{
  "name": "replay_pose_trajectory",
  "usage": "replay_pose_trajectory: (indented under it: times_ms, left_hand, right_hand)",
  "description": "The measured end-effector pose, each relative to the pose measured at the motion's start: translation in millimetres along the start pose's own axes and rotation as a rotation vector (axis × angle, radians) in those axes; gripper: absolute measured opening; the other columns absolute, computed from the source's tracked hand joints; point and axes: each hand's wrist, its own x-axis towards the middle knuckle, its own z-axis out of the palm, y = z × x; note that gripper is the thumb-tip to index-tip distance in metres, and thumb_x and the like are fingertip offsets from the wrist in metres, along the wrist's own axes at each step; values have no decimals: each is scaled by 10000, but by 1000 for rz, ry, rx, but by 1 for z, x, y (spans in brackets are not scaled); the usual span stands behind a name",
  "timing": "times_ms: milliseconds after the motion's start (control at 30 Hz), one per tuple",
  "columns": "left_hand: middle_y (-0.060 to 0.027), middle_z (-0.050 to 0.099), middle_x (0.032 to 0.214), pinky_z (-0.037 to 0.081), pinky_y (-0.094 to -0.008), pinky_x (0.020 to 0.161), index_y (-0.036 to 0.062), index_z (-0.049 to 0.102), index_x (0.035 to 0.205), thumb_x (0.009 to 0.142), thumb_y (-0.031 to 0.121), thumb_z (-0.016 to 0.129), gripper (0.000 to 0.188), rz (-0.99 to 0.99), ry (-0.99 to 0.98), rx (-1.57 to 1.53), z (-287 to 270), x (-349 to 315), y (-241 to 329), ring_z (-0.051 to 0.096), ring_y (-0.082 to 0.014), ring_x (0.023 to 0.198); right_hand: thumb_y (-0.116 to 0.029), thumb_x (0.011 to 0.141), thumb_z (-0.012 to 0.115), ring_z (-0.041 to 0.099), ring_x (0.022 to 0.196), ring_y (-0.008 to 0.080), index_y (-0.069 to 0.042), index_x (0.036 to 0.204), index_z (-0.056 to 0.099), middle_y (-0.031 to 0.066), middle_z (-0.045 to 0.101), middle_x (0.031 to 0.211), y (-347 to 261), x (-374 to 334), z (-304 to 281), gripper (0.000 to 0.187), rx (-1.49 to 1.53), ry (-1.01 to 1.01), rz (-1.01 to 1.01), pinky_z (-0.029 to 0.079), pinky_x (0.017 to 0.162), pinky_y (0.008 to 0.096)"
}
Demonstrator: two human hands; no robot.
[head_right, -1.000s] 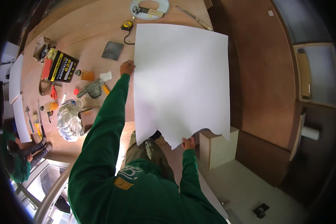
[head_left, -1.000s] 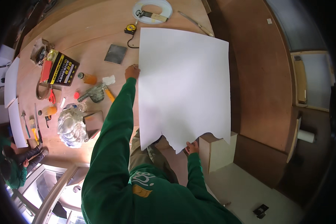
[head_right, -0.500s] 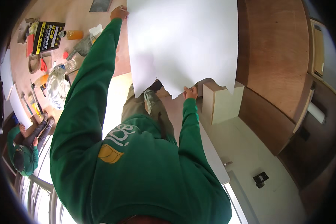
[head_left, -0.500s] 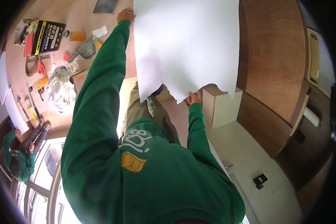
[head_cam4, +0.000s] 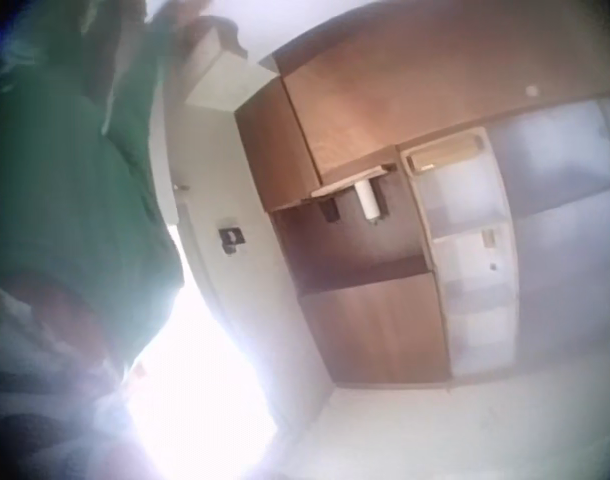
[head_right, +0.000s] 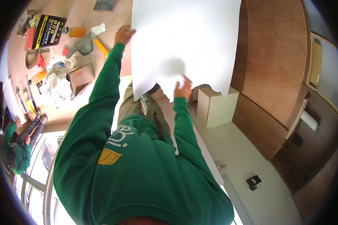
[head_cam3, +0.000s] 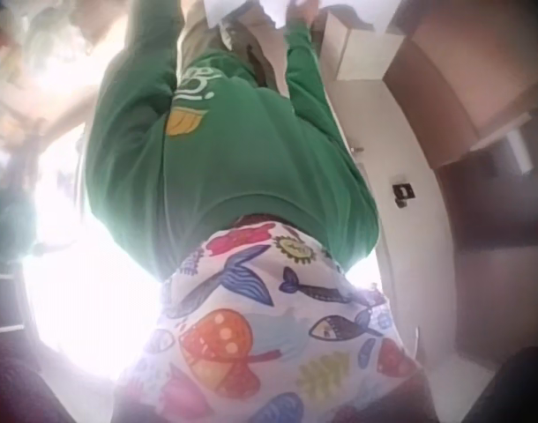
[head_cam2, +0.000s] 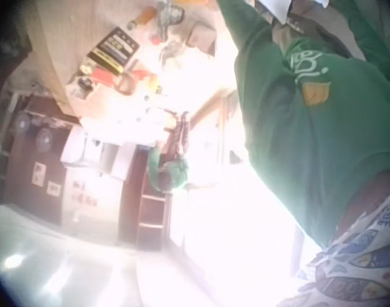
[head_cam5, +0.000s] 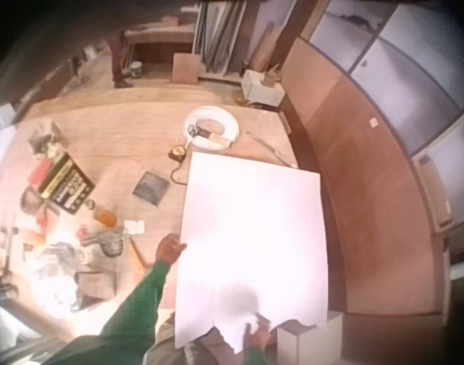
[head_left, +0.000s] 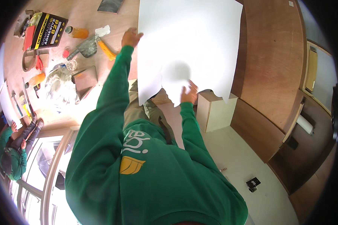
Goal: The person positions a piece of laminate onto a wooden board, then pours adhesive from a container onto another wooden board and spreads it using a scraper.
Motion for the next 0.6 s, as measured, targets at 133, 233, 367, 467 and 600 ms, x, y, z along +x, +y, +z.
replay_pose_trajectory:
  times_ms: [133, 233, 367, 467, 600]
  left_hand:
    - [-167, 669, 962, 509, -395, 815, 21, 600, 1128, 747, 345, 763, 526, -19, 127, -61, 19, -88, -36, 637, -309, 920]
    - [-130, 685, 927, 523, -353, 786, 22, 602, 1117, 768, 275, 756, 458, -141, 54, -199, 24, -143, -38, 661, -253, 860]
    - [-113, 672, 873, 515, -342, 739, 46, 636, 1039, 793, 116, 675, 259, -223, 63, -297, 19, -173, -48, 649, -235, 798]
    - [-110, 661, 882, 513, -370, 740, 65, 639, 1050, 807, 112, 644, 247, -198, 108, -324, 31, -183, -63, 652, -255, 805]
    - [-111, 634, 946, 500, -445, 748, 111, 641, 1045, 833, 155, 613, 218, -203, 142, -178, 39, -199, -65, 633, -344, 846]
  right_hand:
    - [-173, 807, 680, 603, 885, 234, -102, 1092, 603, 107, 571, 1039, -74, 34, 54, 304, 170, -206, -141, 484, 785, 366]
    - [-222, 766, 726, 587, 836, 224, -97, 1005, 595, 95, 554, 969, -79, 60, 79, 300, -44, -286, -23, 484, 761, 360]
    - [-310, 683, 786, 575, 816, 238, -84, 874, 581, 81, 576, 879, -86, 78, 82, 360, -103, -390, 31, 483, 749, 366]
    - [-320, 656, 803, 585, 797, 236, -73, 817, 580, 74, 601, 827, -80, 87, 83, 370, -132, -414, 5, 486, 745, 368]
    - [-330, 640, 807, 593, 772, 234, -66, 799, 577, 66, 613, 802, -79, 89, 83, 385, -123, -434, -9, 489, 731, 370]
